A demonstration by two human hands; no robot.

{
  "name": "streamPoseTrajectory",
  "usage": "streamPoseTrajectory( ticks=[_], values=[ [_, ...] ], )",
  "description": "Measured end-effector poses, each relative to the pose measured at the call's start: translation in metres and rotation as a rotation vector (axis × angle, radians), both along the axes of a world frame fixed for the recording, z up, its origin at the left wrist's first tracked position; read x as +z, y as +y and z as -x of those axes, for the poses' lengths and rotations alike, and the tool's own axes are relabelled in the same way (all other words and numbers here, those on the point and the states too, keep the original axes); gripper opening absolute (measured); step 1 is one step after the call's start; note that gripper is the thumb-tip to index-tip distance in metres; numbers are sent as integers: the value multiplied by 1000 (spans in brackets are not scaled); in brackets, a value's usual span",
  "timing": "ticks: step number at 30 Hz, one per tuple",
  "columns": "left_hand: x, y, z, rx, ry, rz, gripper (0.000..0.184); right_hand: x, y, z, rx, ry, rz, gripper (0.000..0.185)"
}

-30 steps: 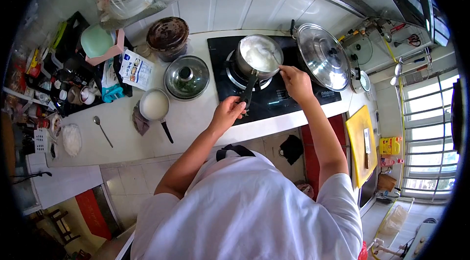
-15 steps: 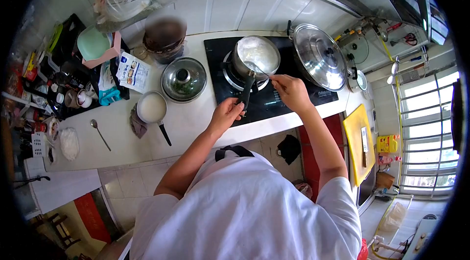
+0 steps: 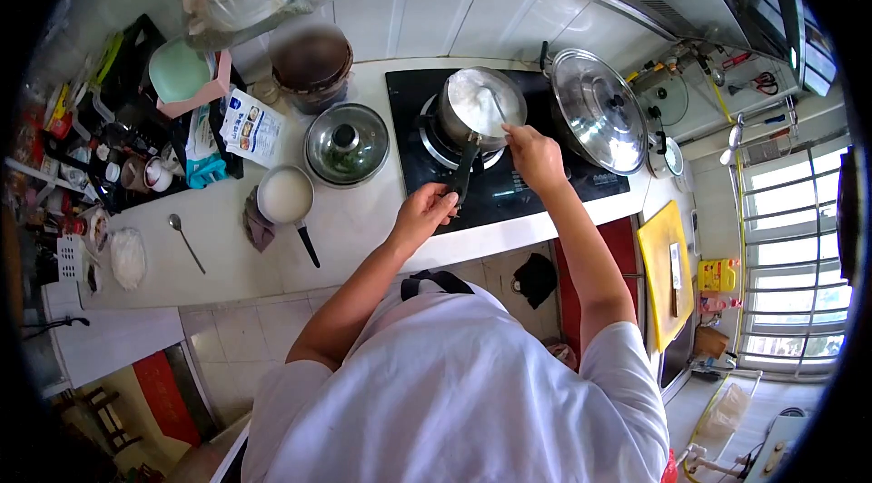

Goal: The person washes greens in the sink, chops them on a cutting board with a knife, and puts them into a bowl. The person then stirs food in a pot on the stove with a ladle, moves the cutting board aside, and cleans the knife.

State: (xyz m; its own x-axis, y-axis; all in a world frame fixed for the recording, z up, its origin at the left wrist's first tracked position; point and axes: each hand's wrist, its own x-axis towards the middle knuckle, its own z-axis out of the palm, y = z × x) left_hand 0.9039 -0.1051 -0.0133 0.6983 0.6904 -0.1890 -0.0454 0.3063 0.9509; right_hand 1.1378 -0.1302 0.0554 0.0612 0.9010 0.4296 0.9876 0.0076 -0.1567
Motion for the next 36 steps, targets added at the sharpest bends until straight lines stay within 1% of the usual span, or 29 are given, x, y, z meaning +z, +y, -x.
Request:
streamPoseTrajectory(
  ticks=[1,2,4,6,8,9,10,12,14,15,16,18,19,22,23,24,25,26,28,29,30,32,33,34,35,36],
  values=[
    [5,0,2,-24,53,2,36,0,-4,3,1,-1,3,17],
    [4,0,3,-22,51,7,36,0,-9,7,-10,-12,33,16],
    [2,-2,4,14,87,2,41,0,-17,14,-22,-24,72,14],
    [-10,-3,8,33,132,32,46,-2,-23,19,9,-16,35,16],
    [-26,-5,9,78,99,-10,44,-9,-25,19,26,-19,24,19],
    [-35,-6,9,148,59,-33,34,-10,-27,21,37,-19,29,20],
    [-44,-8,11,182,110,-59,34,-11,-28,22,46,-19,35,20],
    [-79,-11,11,265,154,-152,30,-12,-32,26,27,-16,115,22],
    [-91,-14,20,286,354,-343,25,-13,-34,27,31,75,104,24],
    [-100,-16,23,292,415,-449,22,-14,-36,24,24,56,133,30],
    [-105,-19,28,277,429,-439,19,-14,-39,22,24,50,157,30],
    [-111,-26,36,315,461,-602,18,-15,-45,19,-59,252,90,38],
    [-111,-29,39,334,461,-658,17,-22,-50,8,-93,304,57,45],
    [-124,-35,49,313,456,-716,13,-60,-68,-38,-296,607,82,38],
    [-129,-38,51,316,459,-701,13,-67,-72,-46,-391,587,146,36],
    [-135,-40,54,319,453,-739,12,-74,-75,-55,-486,565,207,35],
    [-139,-42,55,322,446,-778,11,-87,-80,-70,-522,485,293,39],
    [-139,-42,57,326,449,-769,11,-98,-83,-81,-518,481,302,39],
    [-136,-41,59,337,382,-848,9,-121,-83,-98,-687,309,485,51],
    [-137,-41,59,343,390,-840,9,-131,-84,-106,-723,412,533,62],
    [-137,-40,58,364,376,-874,8,-131,-78,-99,-713,411,541,62],
    [-138,-40,58,392,374,-906,7,-129,-67,-86,-864,396,621,64],
    [-140,-42,58,374,414,-925,6,-132,-63,-87,-877,407,646,69],
    [-140,-44,57,355,454,-943,5,-147,-64,-98,-865,407,655,69],
    [-132,-43,58,378,485,-976,4,-174,-72,-120,-820,278,598,65],
    [-134,-44,58,383,496,-970,4,-190,-75,-133,-774,150,539,61]
  ],
)
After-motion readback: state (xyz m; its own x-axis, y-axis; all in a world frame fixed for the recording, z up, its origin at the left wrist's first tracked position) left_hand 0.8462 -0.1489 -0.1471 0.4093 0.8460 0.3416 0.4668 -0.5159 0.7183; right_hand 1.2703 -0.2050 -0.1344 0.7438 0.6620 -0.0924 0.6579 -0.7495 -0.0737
